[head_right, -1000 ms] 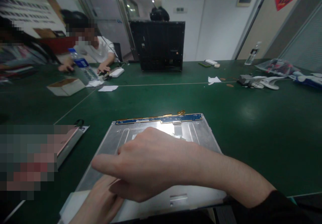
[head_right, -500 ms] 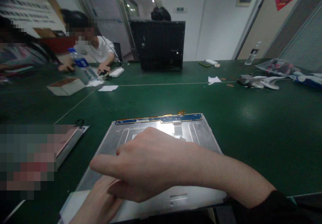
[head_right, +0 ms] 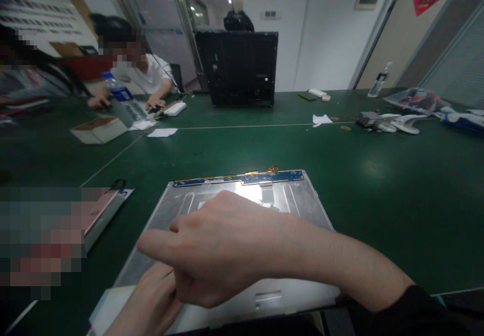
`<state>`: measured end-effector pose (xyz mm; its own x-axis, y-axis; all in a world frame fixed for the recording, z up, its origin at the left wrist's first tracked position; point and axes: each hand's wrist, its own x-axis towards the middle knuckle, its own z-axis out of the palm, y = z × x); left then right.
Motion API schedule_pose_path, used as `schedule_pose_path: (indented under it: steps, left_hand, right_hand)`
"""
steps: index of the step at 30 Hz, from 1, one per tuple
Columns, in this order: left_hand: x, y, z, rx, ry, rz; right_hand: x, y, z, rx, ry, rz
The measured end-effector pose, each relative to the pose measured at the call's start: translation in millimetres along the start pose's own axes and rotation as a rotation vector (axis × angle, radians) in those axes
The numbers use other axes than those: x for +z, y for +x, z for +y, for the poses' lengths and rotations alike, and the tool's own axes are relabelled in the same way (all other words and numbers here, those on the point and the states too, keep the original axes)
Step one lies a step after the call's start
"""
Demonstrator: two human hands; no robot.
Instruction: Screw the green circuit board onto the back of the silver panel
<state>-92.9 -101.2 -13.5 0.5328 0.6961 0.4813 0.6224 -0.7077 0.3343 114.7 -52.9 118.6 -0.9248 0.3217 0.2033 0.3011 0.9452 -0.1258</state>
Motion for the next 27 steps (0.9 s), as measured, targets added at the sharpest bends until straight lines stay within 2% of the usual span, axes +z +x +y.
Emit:
schedule_pose_path:
  steps: [6, 16, 27]
  left_hand:
    - [4.6, -9, -7, -0.032, 0.018, -0.044]
    - [0.4, 2, 1, 0.003, 0.015, 0.006]
    - [4.6, -6, -5, 0.0, 0.055, 0.001]
  right_hand:
    - [2, 0, 3, -0.028, -0.03, 0.008]
    - [-1, 2, -1, 0.008, 0.001, -0.029]
    - [2, 0, 3, 0.007, -0.054, -0.009]
